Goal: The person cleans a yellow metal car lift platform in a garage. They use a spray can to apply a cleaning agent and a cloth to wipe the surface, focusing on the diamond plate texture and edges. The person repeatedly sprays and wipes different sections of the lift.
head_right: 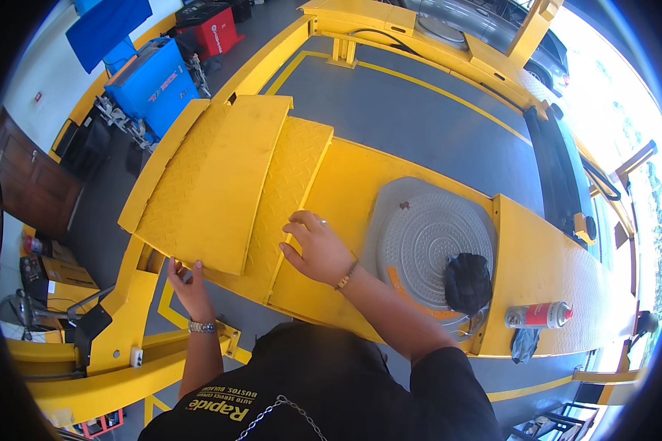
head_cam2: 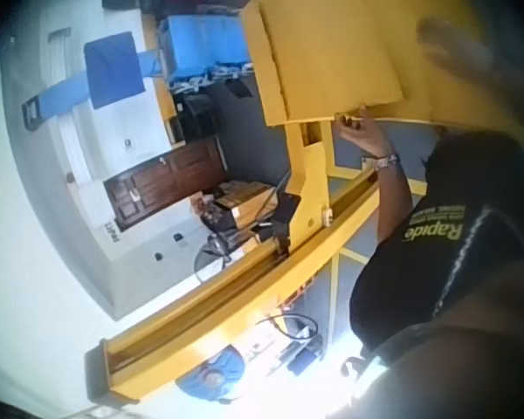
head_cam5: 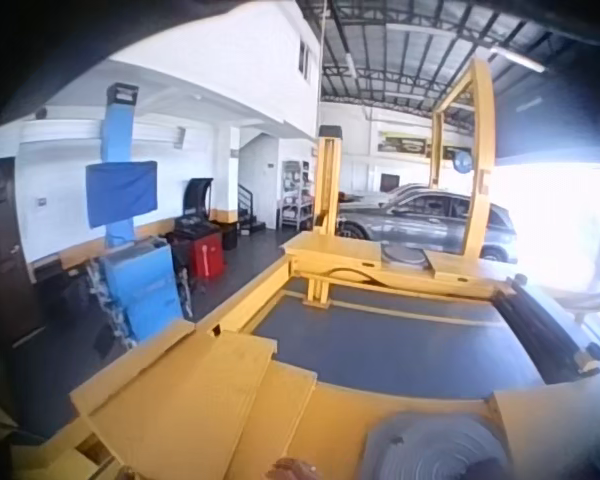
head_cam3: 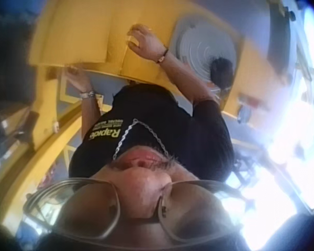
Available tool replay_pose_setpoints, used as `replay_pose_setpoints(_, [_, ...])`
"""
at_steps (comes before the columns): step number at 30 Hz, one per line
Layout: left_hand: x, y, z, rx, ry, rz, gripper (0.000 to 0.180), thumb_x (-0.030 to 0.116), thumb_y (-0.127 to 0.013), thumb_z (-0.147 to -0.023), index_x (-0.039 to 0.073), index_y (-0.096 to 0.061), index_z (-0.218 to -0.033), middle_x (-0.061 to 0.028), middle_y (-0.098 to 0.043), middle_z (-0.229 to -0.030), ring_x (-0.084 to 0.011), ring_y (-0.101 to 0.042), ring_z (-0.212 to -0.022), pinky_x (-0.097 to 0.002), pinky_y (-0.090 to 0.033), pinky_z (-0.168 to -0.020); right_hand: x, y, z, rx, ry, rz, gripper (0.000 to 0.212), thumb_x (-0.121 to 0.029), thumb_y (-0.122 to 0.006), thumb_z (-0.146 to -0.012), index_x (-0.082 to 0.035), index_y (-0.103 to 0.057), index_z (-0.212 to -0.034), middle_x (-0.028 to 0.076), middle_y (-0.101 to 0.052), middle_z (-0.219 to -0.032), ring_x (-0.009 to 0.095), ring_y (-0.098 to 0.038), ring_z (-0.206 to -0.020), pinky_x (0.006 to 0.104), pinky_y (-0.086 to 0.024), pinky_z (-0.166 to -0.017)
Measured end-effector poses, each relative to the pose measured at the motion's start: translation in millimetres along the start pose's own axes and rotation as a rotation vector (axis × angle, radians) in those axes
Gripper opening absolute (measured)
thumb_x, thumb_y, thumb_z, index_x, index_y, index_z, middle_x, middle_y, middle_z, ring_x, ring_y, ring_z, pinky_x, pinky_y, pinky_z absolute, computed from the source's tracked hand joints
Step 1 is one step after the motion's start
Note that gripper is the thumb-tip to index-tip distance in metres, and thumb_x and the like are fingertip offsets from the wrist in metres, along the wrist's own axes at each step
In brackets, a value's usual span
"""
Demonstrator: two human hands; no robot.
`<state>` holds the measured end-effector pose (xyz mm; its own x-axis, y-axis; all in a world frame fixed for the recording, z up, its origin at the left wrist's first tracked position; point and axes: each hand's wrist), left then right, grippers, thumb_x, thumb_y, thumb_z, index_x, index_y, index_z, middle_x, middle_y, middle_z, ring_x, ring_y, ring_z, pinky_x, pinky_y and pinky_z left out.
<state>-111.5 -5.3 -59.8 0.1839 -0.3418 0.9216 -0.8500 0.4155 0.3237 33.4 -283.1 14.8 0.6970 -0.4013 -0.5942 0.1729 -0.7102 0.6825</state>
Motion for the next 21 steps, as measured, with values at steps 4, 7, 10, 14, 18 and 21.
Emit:
replay_pose_setpoints(4, [8.2, 19.9, 2.2, -0.145, 0.25, 0.243, 0.055, 0.016, -0.072, -0.1, 0.001, -0.045, -0.146, -0.0116, -0.061, -0.123, -0.0208, -0.062, -0.109, -0.0348, -0.052, -0.09, 11.0, -26.0, -72.8, -0.038, 0.001, -0.022, 0.03, -0.025, -0.071, -0.096, -0.003, -0.068, -0.115, 0.017, -0.061, -0.127, 0.04, -0.062, -0.117, 0.0471, -0.052, -0.101])
replay_pose_setpoints(7, [16.7, 35.4, 10.6, -0.281, 0.599, 0.592, 0.049, 0.017, -0.066, -0.103, 0.002, -0.044, -0.145, -0.0127, -0.063, -0.124, -0.0226, -0.065, -0.109, -0.0369, -0.054, -0.09, 34.6, -41.3, -134.9, -0.04, -0.032, 0.062, 0.031, -0.027, -0.07, -0.097, -0.003, -0.068, -0.116, 0.016, -0.062, -0.127, 0.04, -0.06, -0.121, 0.0472, -0.051, -0.105])
replay_pose_setpoints(10, [32.8, 36.3, 21.3, -0.398, 0.745, 0.8, 0.043, 0.017, -0.06, -0.106, 0.001, -0.046, -0.143, -0.0136, -0.064, -0.128, -0.0229, -0.065, -0.112, -0.0384, -0.054, -0.093, 69.0, -50.8, -204.1, -0.04, -0.098, 0.169, 0.037, -0.031, -0.069, -0.097, -0.001, -0.068, -0.119, 0.018, -0.062, -0.13, 0.042, -0.057, -0.128, 0.0484, -0.048, -0.11])
replay_pose_setpoints(14, [29.6, 25.1, 20.7, -0.5, 0.811, 1.055, 0.036, 0.013, -0.056, -0.106, 0.0, -0.052, -0.14, -0.0128, -0.064, -0.132, -0.0222, -0.063, -0.117, -0.0393, -0.052, -0.101, 117.5, -63.5, -289.3, -0.042, -0.221, 0.392, 0.054, -0.043, -0.063, -0.1, -0.001, -0.065, -0.133, 0.022, -0.057, -0.145, 0.042, -0.052, -0.139, 0.0493, -0.044, -0.116])
replay_pose_setpoints(18, [29.5, 15.2, 19.2, -0.521, 0.78, 1.174, 0.04, 0.01, -0.056, -0.105, -0.004, -0.052, -0.142, -0.0116, -0.064, -0.135, -0.0228, -0.061, -0.12, -0.0375, -0.048, -0.106, 138.6, -65.2, -359.3, -0.3, -0.371, 0.476, 0.065, -0.054, -0.054, -0.103, -0.002, -0.06, -0.142, 0.023, -0.053, -0.153, 0.04, -0.053, -0.14, 0.0489, -0.043, -0.118])
replay_pose_setpoints(21, [23.7, 14.9, 16.0, -0.38, 0.759, 1.241, 0.042, 0.009, -0.055, -0.105, -0.005, -0.051, -0.145, -0.0123, -0.065, -0.133, -0.0231, -0.061, -0.12, -0.0368, -0.048, -0.106, 131.9, -71.7, -394.1, -0.477, -0.319, 0.626, 0.071, -0.058, -0.051, -0.104, 0.0, -0.059, -0.143, 0.024, -0.059, -0.147, 0.04, -0.057, -0.136, 0.0475, -0.045, -0.115])
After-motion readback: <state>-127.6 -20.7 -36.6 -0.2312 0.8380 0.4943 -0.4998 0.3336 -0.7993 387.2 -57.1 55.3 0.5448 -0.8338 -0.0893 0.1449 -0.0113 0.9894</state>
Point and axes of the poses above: each hand's wrist, its own z-axis away from the middle knuckle, its own y-axis out of the back of the hand, x = y × z
